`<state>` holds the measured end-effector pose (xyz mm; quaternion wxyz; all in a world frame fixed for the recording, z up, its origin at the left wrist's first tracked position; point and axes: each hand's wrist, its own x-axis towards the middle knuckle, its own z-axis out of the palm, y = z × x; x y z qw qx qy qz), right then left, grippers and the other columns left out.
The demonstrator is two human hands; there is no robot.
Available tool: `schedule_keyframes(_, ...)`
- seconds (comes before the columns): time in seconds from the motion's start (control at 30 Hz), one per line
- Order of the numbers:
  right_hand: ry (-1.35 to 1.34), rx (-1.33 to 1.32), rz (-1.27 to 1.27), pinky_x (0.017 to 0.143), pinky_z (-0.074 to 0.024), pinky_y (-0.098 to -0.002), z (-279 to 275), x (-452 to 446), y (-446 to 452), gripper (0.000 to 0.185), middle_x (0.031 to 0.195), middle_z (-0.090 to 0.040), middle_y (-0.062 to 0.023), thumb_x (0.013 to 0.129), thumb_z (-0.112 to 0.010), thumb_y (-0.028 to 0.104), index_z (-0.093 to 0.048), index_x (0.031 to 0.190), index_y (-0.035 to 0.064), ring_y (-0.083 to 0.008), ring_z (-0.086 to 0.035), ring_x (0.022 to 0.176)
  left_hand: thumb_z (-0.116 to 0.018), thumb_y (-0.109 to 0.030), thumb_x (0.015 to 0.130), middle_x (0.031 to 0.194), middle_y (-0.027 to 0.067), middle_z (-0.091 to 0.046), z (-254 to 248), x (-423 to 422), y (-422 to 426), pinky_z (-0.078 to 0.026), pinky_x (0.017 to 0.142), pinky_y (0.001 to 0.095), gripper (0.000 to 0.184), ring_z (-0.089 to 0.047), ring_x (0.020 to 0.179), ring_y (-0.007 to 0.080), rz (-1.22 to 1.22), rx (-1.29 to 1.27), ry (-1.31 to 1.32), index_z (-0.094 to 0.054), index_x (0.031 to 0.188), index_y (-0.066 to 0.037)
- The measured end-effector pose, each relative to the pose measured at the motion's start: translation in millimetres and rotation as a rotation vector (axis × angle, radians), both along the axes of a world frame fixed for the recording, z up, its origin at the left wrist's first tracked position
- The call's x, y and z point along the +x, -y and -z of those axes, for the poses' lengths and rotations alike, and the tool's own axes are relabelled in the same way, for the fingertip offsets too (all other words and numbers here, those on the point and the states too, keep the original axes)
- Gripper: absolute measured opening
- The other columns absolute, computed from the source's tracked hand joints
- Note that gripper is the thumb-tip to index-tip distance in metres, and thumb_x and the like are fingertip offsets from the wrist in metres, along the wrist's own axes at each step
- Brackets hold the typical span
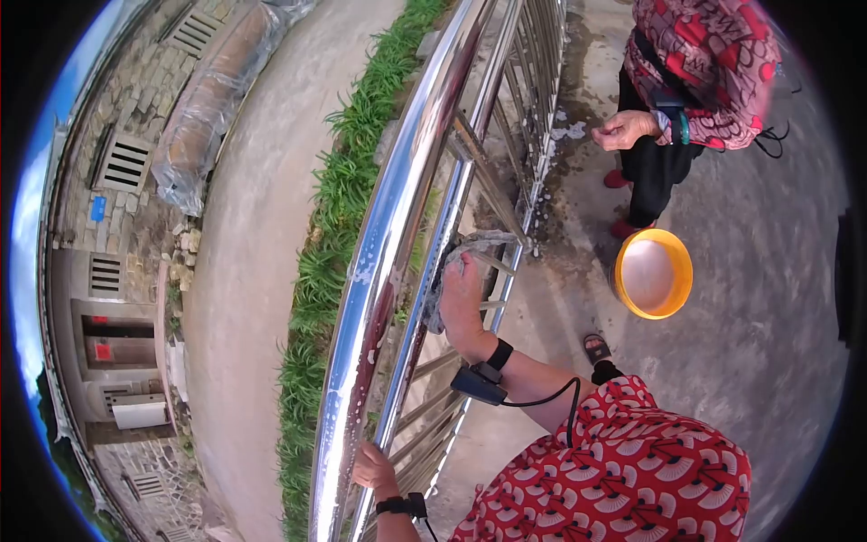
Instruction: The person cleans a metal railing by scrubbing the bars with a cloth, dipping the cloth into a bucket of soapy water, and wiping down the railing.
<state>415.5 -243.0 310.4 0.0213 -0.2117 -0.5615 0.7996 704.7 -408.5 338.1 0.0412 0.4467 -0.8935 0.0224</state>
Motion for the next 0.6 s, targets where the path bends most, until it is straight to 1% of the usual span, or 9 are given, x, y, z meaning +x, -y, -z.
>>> schedule_keyframes(0.07,0.060,-0.061,-0.116,0.097,-0.0337,-0.0361,0.3,9.7,-2.3,0.046,0.112,-0.051,-0.0243,0.092,-0.039,0.026,-0.036,0.127,-0.0051,-0.0324,-0.047,0.110,-0.036,-0.036,0.088,0.070,0.0188,-0.061,-0.2,-0.4,-0.2,-0.040,0.059,0.0515,0.045,-0.056,0.063,0.0414,-0.013,-0.012,0.022,-0.059,0.065,-0.006)
schedule_keyframes(0.1,0.104,-0.013,-0.135,0.087,-0.0422,-0.0350,-2.7,10.7,-5.7,0.041,0.102,-0.058,-0.0175,0.094,-0.038,0.029,-0.043,0.122,-0.0008,-0.0250,-0.056,0.094,-0.036,-0.036,0.088,0.070,0.0188,-0.061,1.0,0.1,1.1,-0.040,0.060,0.0515,0.044,-0.056,0.064,0.0413,0.003,-0.030,0.016,-0.060,0.066,-0.006)
schedule_keyframes(0.13,0.102,-0.014,-0.133,0.087,-0.0422,-0.0350,9.3,7.2,-9.2,0.041,0.102,-0.058,-0.0175,0.094,-0.038,0.029,-0.043,0.122,-0.0008,-0.0250,-0.056,0.094,-0.036,-0.035,0.088,0.070,0.0187,-0.061,2.6,0.3,1.9,-0.040,0.060,0.0515,0.043,-0.056,0.065,0.0413,0.018,-0.047,0.010,-0.060,0.067,-0.006)
schedule_keyframes(0.2,0.145,-0.826,-0.528,0.080,-0.0468,-0.0313,35.3,-7.2,-19.6,0.047,0.092,-0.063,-0.0107,0.097,-0.034,0.039,-0.047,0.122,0.0018,-0.0200,-0.061,0.083,-0.036,-0.035,0.088,0.071,0.0185,-0.061,3.5,2.4,3.9,-0.040,0.060,0.0515,0.042,-0.056,0.065,0.0413,0.027,-0.040,0.024,-0.060,0.068,-0.006)
schedule_keyframes(0.23,0.116,-0.934,-0.599,0.070,-0.0522,-0.0318,39.4,-13.1,-23.8,0.046,0.082,-0.065,-0.0073,0.097,-0.032,0.042,-0.053,0.111,0.0044,-0.0179,-0.063,0.071,-0.036,-0.034,0.088,0.071,0.0183,-0.061,4.2,4.4,3.9,-0.040,0.060,0.0515,0.041,-0.055,0.066,0.0413,0.031,-0.032,0.037,-0.060,0.070,-0.007)
schedule_keyframes(0.33,0.283,-0.856,-0.666,0.065,-0.0533,-0.0316,22.9,-34.7,-31.5,0.043,0.086,-0.065,-0.0069,0.097,-0.033,0.040,-0.055,0.104,0.0045,-0.0172,-0.064,0.071,-0.036,-0.033,0.088,0.072,0.0177,-0.061,7.0,8.7,9.3,-0.040,0.060,0.0512,0.039,-0.055,0.066,0.0414,0.071,-0.037,0.051,-0.060,0.071,-0.007)
schedule_keyframes(0.47,0.051,-0.625,-0.705,0.068,-0.0527,-0.0342,88.2,-62.0,4.0,0.041,0.087,-0.064,-0.0071,0.096,-0.035,0.038,-0.058,0.101,0.0042,-0.0171,-0.062,0.076,-0.037,-0.035,0.088,0.073,0.0177,-0.062,6.8,6.9,11.9,-0.042,0.061,0.0499,0.042,-0.057,0.068,0.0405,0.009,-0.021,0.040,-0.063,0.070,-0.007)
schedule_keyframes(0.5,0.110,-0.897,-0.712,0.072,-0.0536,-0.0371,71.6,-56.8,-1.2,0.041,0.088,-0.064,-0.0080,0.097,-0.034,0.036,-0.055,0.104,0.0019,-0.0195,-0.063,0.082,-0.038,-0.036,0.087,0.074,0.0173,-0.063,3.1,4.3,8.7,-0.042,0.060,0.0498,0.043,-0.058,0.067,0.0399,0.011,-0.022,0.045,-0.064,0.070,-0.006)
schedule_keyframes(0.6,0.100,-1.169,-0.562,0.074,-0.0544,-0.0380,50.7,-40.3,1.6,0.042,0.090,-0.064,-0.0095,0.097,-0.034,0.036,-0.053,0.108,0.0008,-0.0229,-0.064,0.082,-0.039,-0.036,0.088,0.075,0.0167,-0.063,9.2,8.9,11.4,-0.042,0.059,0.0500,0.042,-0.058,0.066,0.0396,0.037,-0.077,0.039,-0.064,0.069,-0.008)
